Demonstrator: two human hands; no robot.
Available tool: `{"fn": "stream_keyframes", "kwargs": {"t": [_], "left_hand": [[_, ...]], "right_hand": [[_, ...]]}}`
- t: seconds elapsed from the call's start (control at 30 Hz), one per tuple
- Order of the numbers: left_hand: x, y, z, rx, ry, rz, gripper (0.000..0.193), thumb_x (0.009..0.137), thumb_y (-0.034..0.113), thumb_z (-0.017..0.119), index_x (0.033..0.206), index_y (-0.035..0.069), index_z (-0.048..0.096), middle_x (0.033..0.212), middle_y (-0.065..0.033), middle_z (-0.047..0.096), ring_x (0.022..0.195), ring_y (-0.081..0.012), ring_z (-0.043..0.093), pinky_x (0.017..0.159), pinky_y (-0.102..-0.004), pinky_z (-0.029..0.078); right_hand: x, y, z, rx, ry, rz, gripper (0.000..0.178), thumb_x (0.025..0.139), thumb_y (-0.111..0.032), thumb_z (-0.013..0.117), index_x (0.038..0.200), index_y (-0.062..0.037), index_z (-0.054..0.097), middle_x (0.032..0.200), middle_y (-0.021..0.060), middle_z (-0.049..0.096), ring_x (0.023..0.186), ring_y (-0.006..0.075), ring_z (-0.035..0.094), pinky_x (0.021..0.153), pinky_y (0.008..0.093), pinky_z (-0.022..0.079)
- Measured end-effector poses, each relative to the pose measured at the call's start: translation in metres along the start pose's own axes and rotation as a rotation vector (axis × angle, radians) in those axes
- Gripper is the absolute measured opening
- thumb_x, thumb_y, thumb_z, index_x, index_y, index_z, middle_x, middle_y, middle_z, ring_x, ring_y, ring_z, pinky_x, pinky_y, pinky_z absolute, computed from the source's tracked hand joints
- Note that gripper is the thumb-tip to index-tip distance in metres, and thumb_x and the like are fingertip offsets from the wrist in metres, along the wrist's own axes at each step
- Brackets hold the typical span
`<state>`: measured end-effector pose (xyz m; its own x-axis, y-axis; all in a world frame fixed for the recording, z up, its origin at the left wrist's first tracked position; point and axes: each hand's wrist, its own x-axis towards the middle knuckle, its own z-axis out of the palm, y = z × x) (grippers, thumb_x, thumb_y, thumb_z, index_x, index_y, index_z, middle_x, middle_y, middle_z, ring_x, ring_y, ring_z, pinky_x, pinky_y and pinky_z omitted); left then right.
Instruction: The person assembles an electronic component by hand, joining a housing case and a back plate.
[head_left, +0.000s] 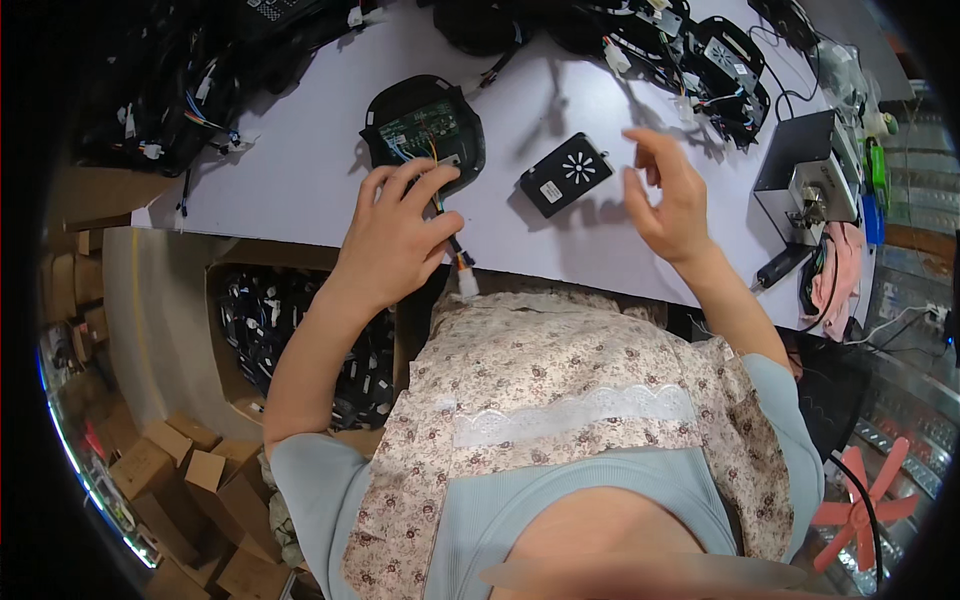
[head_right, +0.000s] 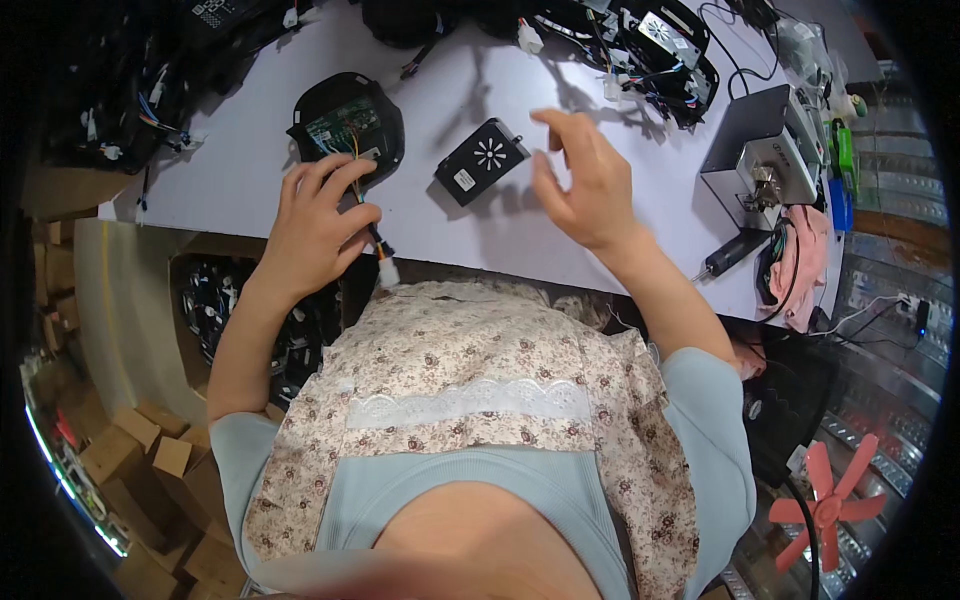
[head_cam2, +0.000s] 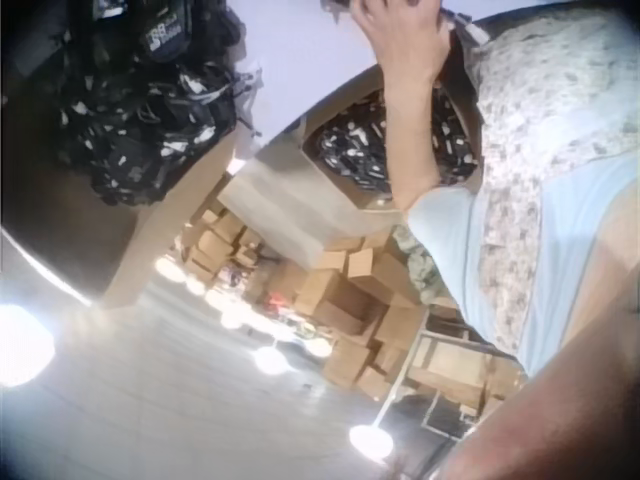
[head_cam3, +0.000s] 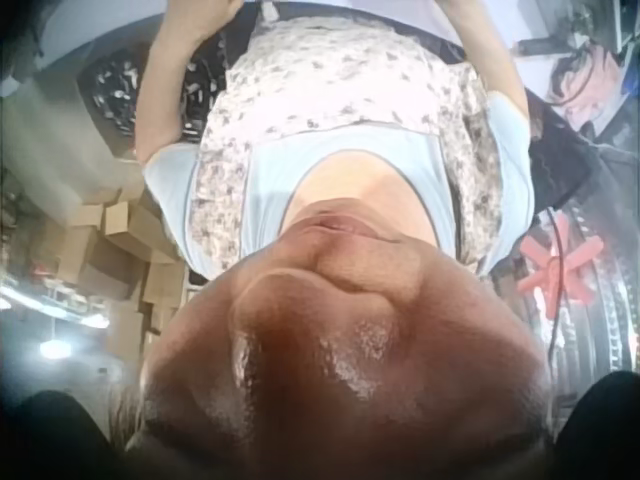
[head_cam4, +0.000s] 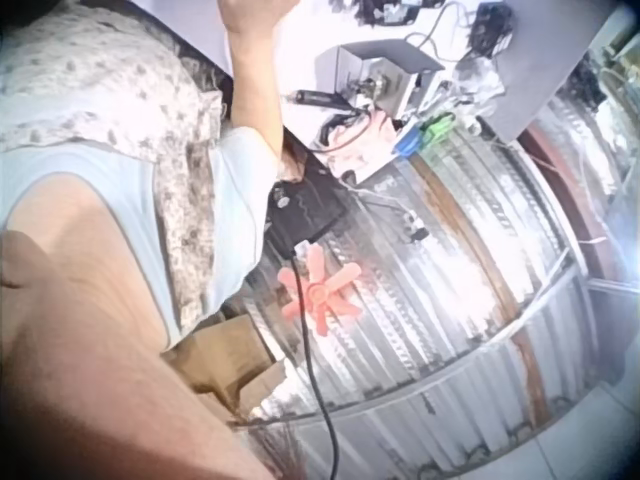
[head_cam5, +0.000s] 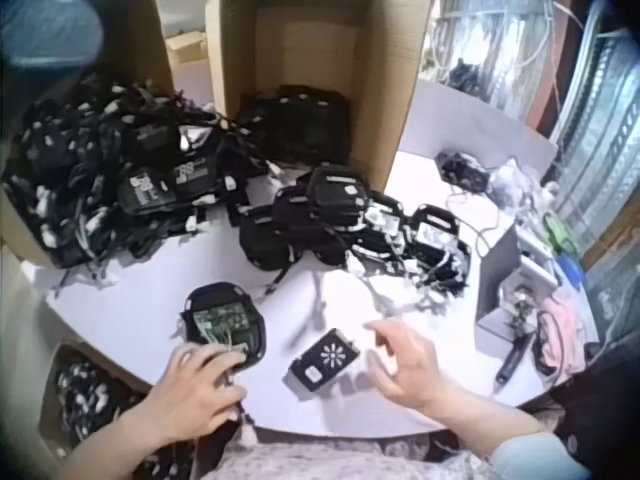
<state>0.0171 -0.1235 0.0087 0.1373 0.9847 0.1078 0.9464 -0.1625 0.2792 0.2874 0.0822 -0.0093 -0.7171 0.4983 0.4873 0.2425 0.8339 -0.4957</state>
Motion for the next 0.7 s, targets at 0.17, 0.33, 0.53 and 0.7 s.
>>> {"fn": "stream_keyframes", "kwargs": {"t": [0.17, 0.33, 0.53, 0.7], "left_hand": [[0.015, 0.002, 0.019, -0.183, 0.108, -0.065, 0.024, 0.078, 0.004, 0.075, 0.099, 0.008, 0.064, 0.114, -0.0054, 0.06, 0.104, -0.0281, 0.061, 0.091, -0.044, 0.048], [0.032, 0.014, 0.026, -1.273, 0.545, -0.487, 0.014, 0.104, 0.016, 0.063, 0.108, 0.003, 0.059, 0.099, -0.0059, 0.066, 0.084, -0.0122, 0.065, 0.078, -0.0269, 0.056], [0.017, -0.018, 0.045, -0.67, 0.67, -0.497, 0.011, 0.098, 0.009, 0.07, 0.1, 0.0, 0.063, 0.101, -0.0086, 0.071, 0.09, -0.0142, 0.067, 0.084, -0.0289, 0.054], [-0.003, -0.01, 0.05, -0.422, 0.54, -0.342, 0.011, 0.09, 0.0, 0.074, 0.097, 0.001, 0.065, 0.104, -0.0136, 0.074, 0.097, -0.0216, 0.069, 0.086, -0.0333, 0.055]], "right_hand": [[0.007, -0.031, 0.023, -0.198, -0.176, 0.237, 0.063, 0.089, -0.048, 0.073, 0.143, -0.0186, 0.057, 0.095, 0.0098, 0.062, 0.064, 0.0243, 0.064, 0.055, 0.0371, 0.05], [0.008, -0.032, 0.045, -0.334, -0.205, 0.17, 0.067, 0.083, -0.059, 0.073, 0.14, -0.0256, 0.059, 0.114, 0.0146, 0.06, 0.089, 0.0316, 0.066, 0.067, 0.0423, 0.057], [0.016, -0.028, 0.044, -0.371, -0.245, 0.19, 0.065, 0.082, -0.051, 0.076, 0.139, -0.0244, 0.06, 0.126, 0.0189, 0.059, 0.103, 0.0343, 0.062, 0.075, 0.0443, 0.058], [0.015, -0.029, 0.046, -0.321, -0.252, 0.202, 0.061, 0.084, -0.042, 0.077, 0.14, -0.0243, 0.059, 0.129, 0.0201, 0.059, 0.106, 0.0343, 0.061, 0.078, 0.0448, 0.057]]}}
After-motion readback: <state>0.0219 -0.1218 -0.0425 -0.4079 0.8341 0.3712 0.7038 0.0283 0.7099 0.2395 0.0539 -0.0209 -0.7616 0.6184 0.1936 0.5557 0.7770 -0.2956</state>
